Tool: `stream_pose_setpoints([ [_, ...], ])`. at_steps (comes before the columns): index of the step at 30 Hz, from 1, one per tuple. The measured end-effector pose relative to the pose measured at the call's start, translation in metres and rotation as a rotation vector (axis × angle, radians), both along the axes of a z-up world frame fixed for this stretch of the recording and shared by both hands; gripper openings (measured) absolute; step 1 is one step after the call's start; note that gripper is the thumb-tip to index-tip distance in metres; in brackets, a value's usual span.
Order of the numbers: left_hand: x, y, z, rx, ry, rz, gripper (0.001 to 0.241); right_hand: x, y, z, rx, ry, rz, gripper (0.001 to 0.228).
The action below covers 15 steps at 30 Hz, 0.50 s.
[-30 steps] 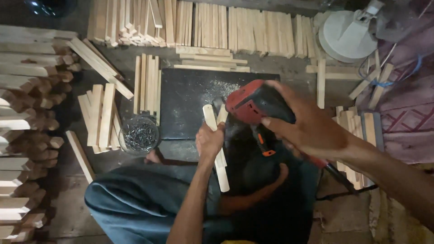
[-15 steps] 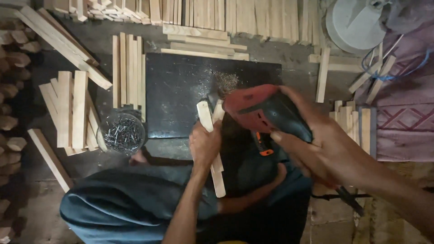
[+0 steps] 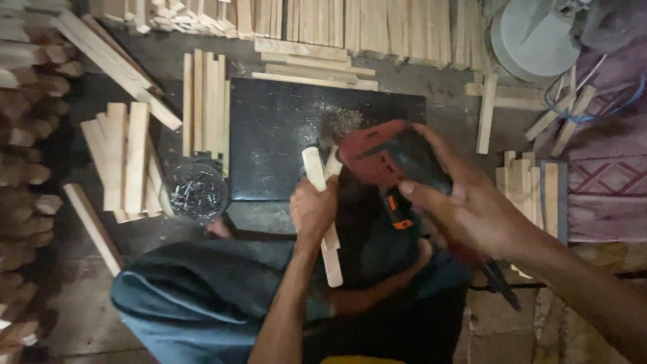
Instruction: Assembling small wooden slats into components using a hammer, nails, and a power drill on a workshop floor.
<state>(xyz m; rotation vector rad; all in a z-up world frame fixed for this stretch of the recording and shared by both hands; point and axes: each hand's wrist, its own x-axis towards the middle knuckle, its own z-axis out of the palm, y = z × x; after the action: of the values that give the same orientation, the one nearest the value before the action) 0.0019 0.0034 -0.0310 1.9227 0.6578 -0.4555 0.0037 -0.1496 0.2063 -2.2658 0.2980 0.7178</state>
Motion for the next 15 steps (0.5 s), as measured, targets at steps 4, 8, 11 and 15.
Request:
stream_pose_setpoints([
  [4, 0.0, -0.001, 0.012, 0.057, 0.065, -0.028, 0.062, -0.003, 0.013, 0.017, -0.036, -0.04, -0.048, 0.086],
  [8, -0.006, -0.003, 0.022, 0.013, 0.074, 0.008, 0.065, -0.018, 0.006, 0.013, 0.063, -0.04, -0.115, 0.084],
  [11, -0.009, -0.008, 0.021, 0.05, 0.054, 0.006, 0.069, -0.028, -0.008, 0.006, 0.34, -0.131, -0.114, 0.081],
  [15, -0.006, -0.006, 0.037, 0.003, 0.142, 0.031, 0.06, -0.041, -0.045, 0.024, 0.445, -0.284, -0.021, 0.084],
])
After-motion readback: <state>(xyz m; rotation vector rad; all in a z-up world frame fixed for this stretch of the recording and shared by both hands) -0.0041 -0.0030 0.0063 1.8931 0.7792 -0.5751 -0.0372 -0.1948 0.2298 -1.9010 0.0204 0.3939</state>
